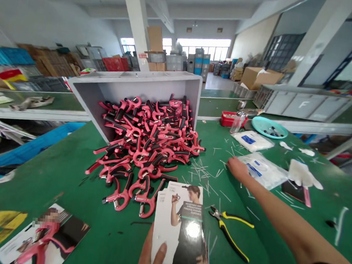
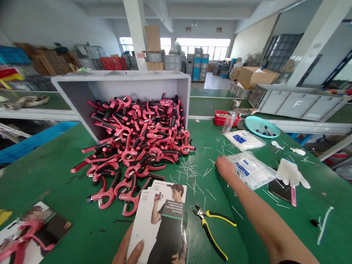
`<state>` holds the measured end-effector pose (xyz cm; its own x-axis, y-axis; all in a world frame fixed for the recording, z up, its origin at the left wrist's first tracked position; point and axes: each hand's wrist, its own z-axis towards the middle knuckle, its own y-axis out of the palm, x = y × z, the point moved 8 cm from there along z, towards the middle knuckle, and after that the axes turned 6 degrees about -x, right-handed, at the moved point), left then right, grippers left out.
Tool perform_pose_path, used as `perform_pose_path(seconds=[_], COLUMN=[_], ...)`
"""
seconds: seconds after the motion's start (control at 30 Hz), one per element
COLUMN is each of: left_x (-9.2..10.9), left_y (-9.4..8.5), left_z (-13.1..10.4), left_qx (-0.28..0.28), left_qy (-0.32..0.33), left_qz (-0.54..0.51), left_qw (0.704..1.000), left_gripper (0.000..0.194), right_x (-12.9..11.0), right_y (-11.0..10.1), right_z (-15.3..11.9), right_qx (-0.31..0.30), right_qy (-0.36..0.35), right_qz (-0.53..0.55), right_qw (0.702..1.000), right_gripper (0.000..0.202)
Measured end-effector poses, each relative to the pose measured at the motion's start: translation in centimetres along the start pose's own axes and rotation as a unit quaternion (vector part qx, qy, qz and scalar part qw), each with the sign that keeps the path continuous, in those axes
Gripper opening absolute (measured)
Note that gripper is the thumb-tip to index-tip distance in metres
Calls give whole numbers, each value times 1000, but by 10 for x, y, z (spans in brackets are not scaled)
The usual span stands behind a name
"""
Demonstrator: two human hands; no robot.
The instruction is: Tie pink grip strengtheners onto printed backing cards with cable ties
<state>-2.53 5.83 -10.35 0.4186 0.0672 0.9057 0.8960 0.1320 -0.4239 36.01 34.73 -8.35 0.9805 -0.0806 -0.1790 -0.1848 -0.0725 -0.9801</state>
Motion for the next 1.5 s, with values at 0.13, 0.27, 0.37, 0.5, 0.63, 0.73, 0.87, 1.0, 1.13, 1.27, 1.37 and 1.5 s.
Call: perform_pose_path(seconds=[0.13,0.27,0.37,0.5,0.63,0.73,0.87,1.0,1.13,1.27,1.37,1.5], left_x=[5,4,18,46,58,55,55,57,56,56,43,9], left_y=[7,3,-24,-34,-27,-18,-17,-20,-19,-15,-26,-25], left_z=[0,0,-5,-7,-8,-10,-10,-7,-3,6,21,37], left_qx=[10,34,84,-46,-111,-118,-111,-106,-111,-144,-48,-19], left_qy=[16,7,36,36,-19,-54,-55,-50,-49,-30,-10,-61], left_qz=[-14,-22,-19,-148,-303,-361,-385,-365,-370,-301,-118,-24], left_qw=[1000,999,996,987,946,923,914,924,921,942,992,998], left_gripper=[56,52,45,27,26,25,22,13,12,19,30,44], right_x=[-20,-57,-104,-178,-206,-215,-227,-234,-230,-218,-205,-187], right_y=[-26,-65,-63,-4,22,26,25,30,40,42,37,28], right_z=[-5,-46,-121,-254,-301,-300,-302,-309,-317,-320,-312,-288], right_qx=[25,45,-41,-413,-465,-472,-501,-509,-522,-514,-465,-369], right_qy=[-27,-76,-156,-189,-106,-93,-97,-105,-106,-153,-157,-130], right_qz=[50,124,218,540,676,712,711,709,693,654,671,711], right_qw=[998,988,963,708,561,511,484,477,486,533,555,584], right_gripper=[22,28,34,34,31,26,24,23,25,30,28,21])
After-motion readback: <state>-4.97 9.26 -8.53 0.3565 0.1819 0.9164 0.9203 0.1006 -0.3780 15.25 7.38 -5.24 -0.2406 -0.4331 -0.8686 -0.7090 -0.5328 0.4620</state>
